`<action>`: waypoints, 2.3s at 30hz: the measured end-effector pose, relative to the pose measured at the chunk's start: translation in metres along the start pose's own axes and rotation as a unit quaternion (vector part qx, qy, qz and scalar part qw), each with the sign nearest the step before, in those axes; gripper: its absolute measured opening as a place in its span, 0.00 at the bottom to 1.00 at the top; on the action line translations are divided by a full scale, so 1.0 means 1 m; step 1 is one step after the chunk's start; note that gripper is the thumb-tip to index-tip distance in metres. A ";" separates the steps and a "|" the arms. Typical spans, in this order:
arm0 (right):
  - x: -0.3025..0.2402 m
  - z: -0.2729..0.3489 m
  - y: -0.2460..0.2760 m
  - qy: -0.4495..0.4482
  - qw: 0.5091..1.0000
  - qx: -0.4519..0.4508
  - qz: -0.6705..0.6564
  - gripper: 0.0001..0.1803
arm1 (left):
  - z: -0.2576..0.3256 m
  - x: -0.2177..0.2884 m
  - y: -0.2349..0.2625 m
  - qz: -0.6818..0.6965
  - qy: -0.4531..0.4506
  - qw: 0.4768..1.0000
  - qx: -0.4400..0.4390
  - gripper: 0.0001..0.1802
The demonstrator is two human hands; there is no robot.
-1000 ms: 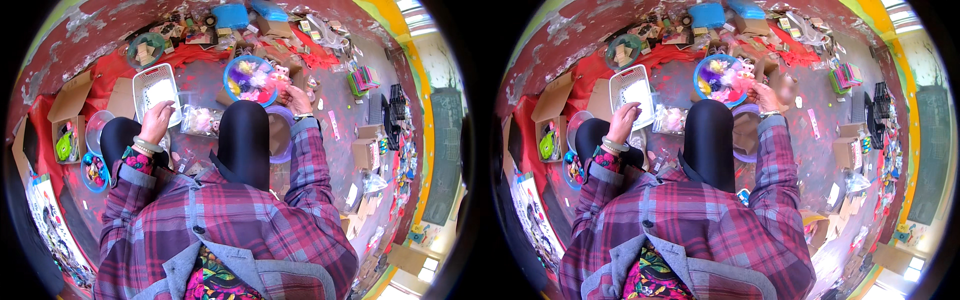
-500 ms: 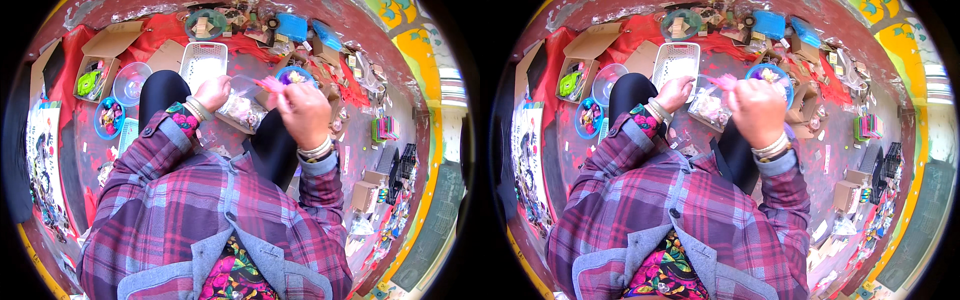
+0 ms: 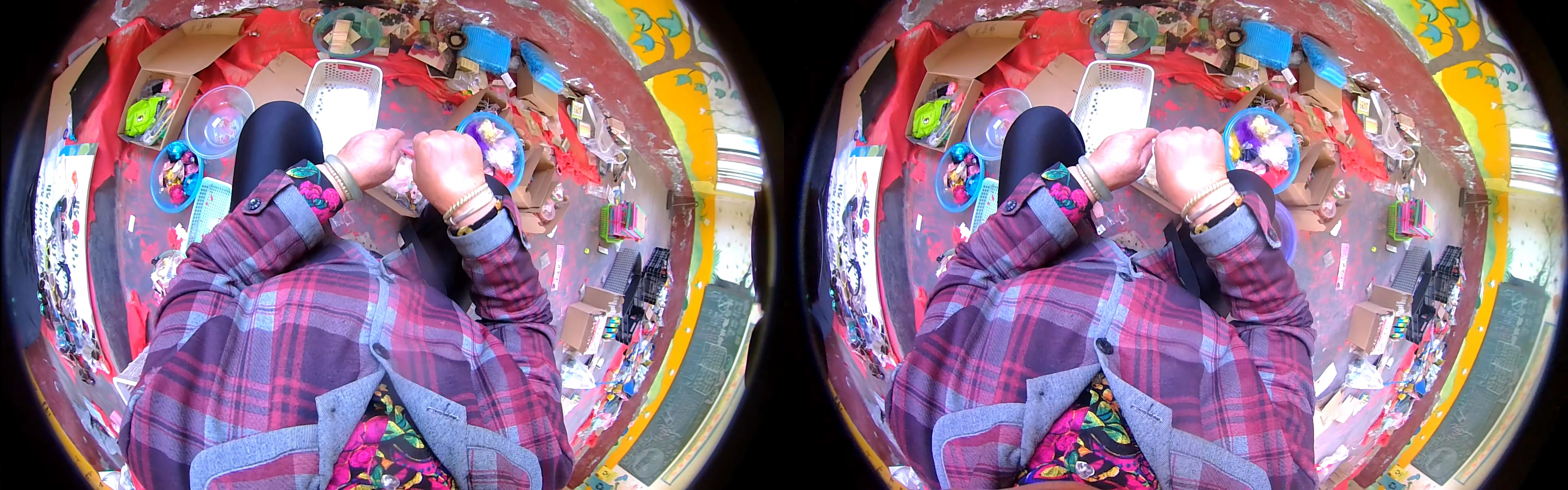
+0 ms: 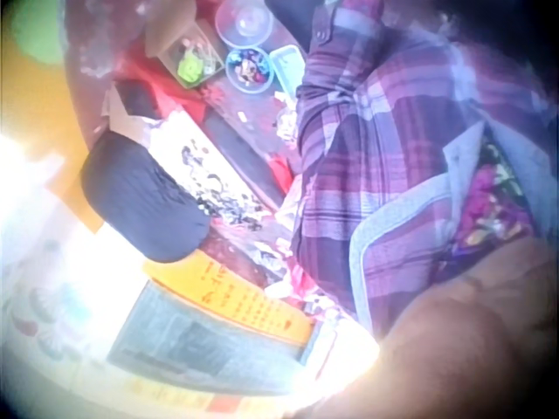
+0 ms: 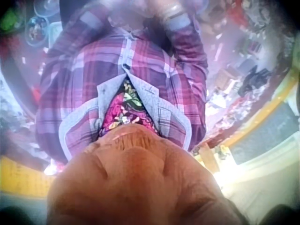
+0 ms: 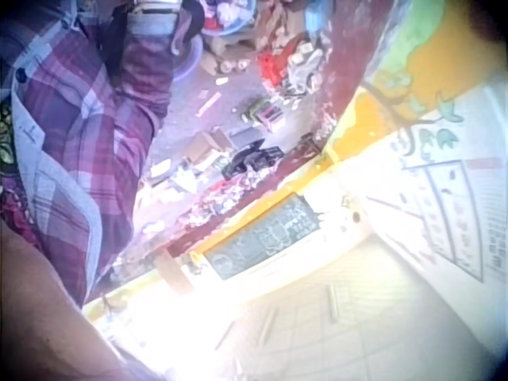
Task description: The person sits on the floor and packs small, colorful decorative items into clear plastic bags. They pick up items from a blue bowl, place them into bags, and seal them, occasionally adding small tags or labels to the packages.
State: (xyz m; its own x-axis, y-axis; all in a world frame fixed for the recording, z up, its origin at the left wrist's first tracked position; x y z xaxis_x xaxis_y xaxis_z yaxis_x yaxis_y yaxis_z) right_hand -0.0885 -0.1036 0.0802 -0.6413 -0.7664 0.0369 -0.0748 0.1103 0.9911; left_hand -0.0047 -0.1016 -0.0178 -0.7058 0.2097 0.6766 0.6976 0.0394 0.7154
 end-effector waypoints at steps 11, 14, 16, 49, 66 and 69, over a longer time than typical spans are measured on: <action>0.038 -0.007 0.016 -0.026 0.937 0.138 -0.319 0.12 | -0.006 -0.014 0.004 0.115 0.050 0.992 -0.025 0.16; 0.044 0.008 0.023 -0.015 0.940 0.155 -0.302 0.14 | -0.006 -0.020 0.001 0.190 0.089 0.976 -0.055 0.17; 0.039 0.014 0.021 0.005 0.943 0.160 -0.291 0.13 | -0.007 -0.022 -0.001 0.185 0.077 0.978 -0.060 0.16; 0.010 0.031 -0.024 0.009 0.980 0.025 -0.197 0.08 | 0.004 -0.009 -0.010 0.370 0.122 0.903 -0.181 0.20; 0.015 0.028 -0.038 -0.037 0.964 -0.180 -0.192 0.10 | 0.006 -0.003 -0.017 0.388 0.061 0.883 -0.256 0.24; 0.020 0.032 -0.046 -0.028 0.963 -0.183 -0.194 0.11 | 0.006 -0.004 -0.014 0.407 0.116 0.879 -0.220 0.25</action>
State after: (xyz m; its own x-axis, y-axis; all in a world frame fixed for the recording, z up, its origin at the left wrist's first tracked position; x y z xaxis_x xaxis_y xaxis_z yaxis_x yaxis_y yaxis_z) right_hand -0.1222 -0.1034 0.0311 -0.6606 -0.6682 -0.3423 -0.0490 -0.4166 0.9078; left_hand -0.0111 -0.0976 -0.0320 -0.0365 -0.2143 0.9761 0.9036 -0.4243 -0.0593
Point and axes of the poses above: each hand's wrist, its own z-axis away from the middle knuckle, its own y-axis out of the back of the hand, x = y × z, the point moved 6 cm from there along -z, towards the middle knuckle, and after that the axes turned 5 degrees about -z, right-handed, at the moved point
